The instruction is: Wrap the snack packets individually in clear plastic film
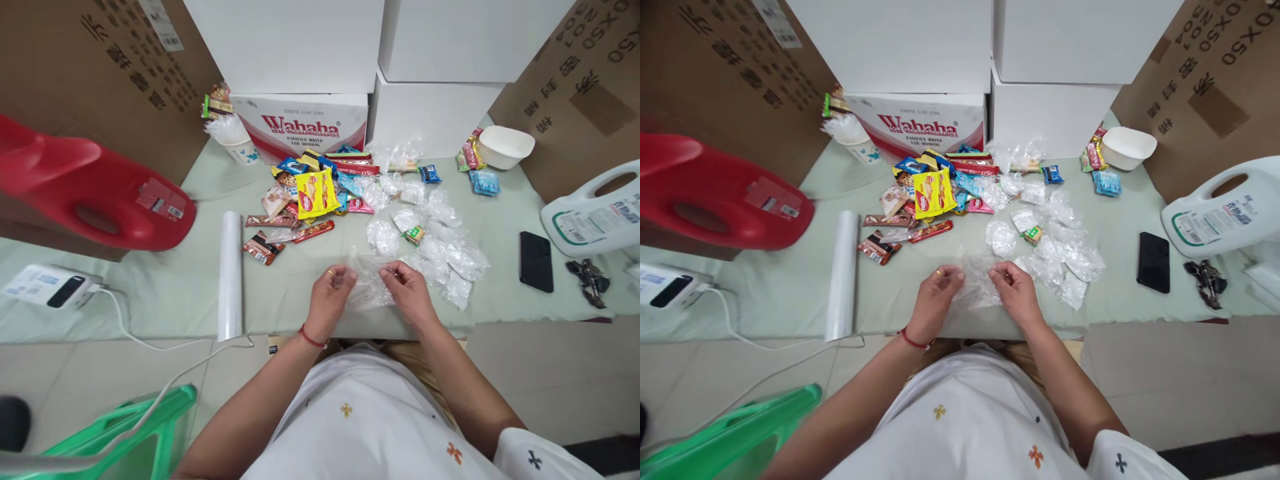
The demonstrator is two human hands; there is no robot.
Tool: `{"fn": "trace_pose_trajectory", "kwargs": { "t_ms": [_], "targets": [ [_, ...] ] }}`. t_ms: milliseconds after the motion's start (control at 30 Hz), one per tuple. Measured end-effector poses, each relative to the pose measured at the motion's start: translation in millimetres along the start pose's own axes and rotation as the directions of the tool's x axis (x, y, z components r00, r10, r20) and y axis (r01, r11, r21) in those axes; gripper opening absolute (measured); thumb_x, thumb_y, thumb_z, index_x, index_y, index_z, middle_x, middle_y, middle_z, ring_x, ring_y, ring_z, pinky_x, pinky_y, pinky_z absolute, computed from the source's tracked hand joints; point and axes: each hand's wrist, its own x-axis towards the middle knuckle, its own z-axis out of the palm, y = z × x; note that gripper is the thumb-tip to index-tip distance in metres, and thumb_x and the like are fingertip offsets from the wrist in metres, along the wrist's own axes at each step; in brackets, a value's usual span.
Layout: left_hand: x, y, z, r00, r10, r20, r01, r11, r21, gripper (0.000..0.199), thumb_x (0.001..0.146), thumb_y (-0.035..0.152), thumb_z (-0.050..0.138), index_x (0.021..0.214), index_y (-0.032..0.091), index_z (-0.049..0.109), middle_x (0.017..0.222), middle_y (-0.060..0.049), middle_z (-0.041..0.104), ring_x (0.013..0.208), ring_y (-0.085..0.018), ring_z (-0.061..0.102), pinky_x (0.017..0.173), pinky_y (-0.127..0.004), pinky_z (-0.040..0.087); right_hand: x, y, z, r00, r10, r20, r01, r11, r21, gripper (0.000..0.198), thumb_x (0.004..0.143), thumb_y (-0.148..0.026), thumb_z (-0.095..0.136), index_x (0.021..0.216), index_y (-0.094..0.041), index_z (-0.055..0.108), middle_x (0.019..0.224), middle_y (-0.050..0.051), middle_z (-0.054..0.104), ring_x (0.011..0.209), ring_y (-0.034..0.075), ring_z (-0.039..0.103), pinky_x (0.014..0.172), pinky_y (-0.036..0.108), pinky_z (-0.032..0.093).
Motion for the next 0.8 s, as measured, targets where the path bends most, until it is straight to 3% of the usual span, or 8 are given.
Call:
{"fn": "trace_pose_trajectory", "kwargs": {
  "t_ms": [67,167,267,367,500,567,700,800],
  "targets": [
    [3,2,4,1.000,-0.003,-0.012,0.004,1.000,0.026,0.045,0.079,0.063,0.076,0.081,0.019,0.063,0.061,0.006,0.051,0.056,-0.011,0.046,0.054,-0.024,0.036,-1,-1,-5,0.999,0.039,0.003,-0.039,0.999,0.021,0.035,0.077,-0.056,0.079,0.084,-0.023,0.069,0.065,-0.005,0.052,0.055,0.011,0.036,0.051,0.026,0.025],
    [1,2,6,1.000,0.024,-0.015,-0.024,1.000,-0.008,0.051,0.085,0.069,0.067,0.075,0.020,0.060,0.055,0.007,0.042,0.050,-0.009,0.036,0.050,-0.024,0.030,-2,-4,-14,0.994,0.100,0.055,-0.099,0.995,-0.008,0.039,0.076,-0.059,0.079,0.086,-0.022,0.071,0.063,-0.004,0.053,0.054,0.012,0.038,0.050,0.026,0.029],
    [-6,1,5,1.000,0.023,-0.009,-0.023,1.000,-0.005,0.057,0.087,0.075,0.060,0.070,0.020,0.058,0.051,0.007,0.039,0.049,-0.010,0.035,0.048,-0.025,0.028,2,-12,-21,1.000,-0.024,0.002,0.025,0.998,-0.050,0.042,0.083,-0.060,0.074,0.104,-0.024,0.073,0.086,0.001,0.066,0.075,0.016,0.054,0.064,0.027,0.043],
    [-11,0,3,1.000,0.007,0.012,-0.008,1.000,0.022,0.064,0.087,0.079,0.055,0.062,0.020,0.053,0.047,0.006,0.037,0.046,-0.010,0.031,0.047,-0.027,0.025,10,-24,-21,0.994,-0.113,-0.013,0.112,0.992,-0.061,0.044,0.085,-0.058,0.073,0.118,-0.028,0.070,0.102,0.002,0.068,0.093,0.019,0.059,0.075,0.028,0.047],
    [-10,-1,-6,0.999,0.041,0.029,-0.043,0.994,0.097,0.071,0.092,0.079,0.045,0.052,0.021,0.045,0.046,0.003,0.039,0.047,-0.011,0.033,0.049,-0.029,0.027,21,-34,-12,0.994,-0.014,0.105,0.017,0.999,-0.031,0.037,0.077,-0.058,0.080,0.082,-0.022,0.072,0.069,-0.002,0.057,0.063,0.013,0.047,0.058,0.026,0.037],
    [-9,1,-13,0.995,0.097,0.019,-0.099,0.982,0.161,0.070,0.094,0.078,0.042,0.054,0.021,0.048,0.050,0.002,0.044,0.050,-0.012,0.038,0.052,-0.029,0.030,23,-33,-8,0.993,0.063,0.095,-0.067,0.997,0.044,0.041,0.072,-0.058,0.084,0.073,-0.021,0.068,0.062,-0.004,0.050,0.056,0.011,0.039,0.051,0.025,0.031],
    [-10,6,-27,0.961,0.267,0.067,-0.275,0.921,0.276,0.062,0.099,0.070,0.040,0.075,0.019,0.066,0.068,-0.002,0.058,0.064,-0.015,0.050,0.061,-0.028,0.040,22,-25,-4,0.979,0.179,0.100,-0.195,0.965,0.176,0.043,0.064,-0.056,0.089,0.072,-0.020,0.068,0.063,-0.004,0.051,0.055,0.009,0.039,0.047,0.023,0.027],
    [-13,8,-34,0.854,0.502,0.139,-0.516,0.779,0.355,0.056,0.105,0.060,0.036,0.099,0.019,0.074,0.095,-0.009,0.067,0.090,-0.020,0.062,0.082,-0.033,0.049,22,-21,-4,0.972,0.221,0.085,-0.235,0.938,0.256,0.044,0.060,-0.052,0.092,0.073,-0.019,0.068,0.063,-0.003,0.053,0.056,0.008,0.040,0.045,0.021,0.026]
  ]
}}
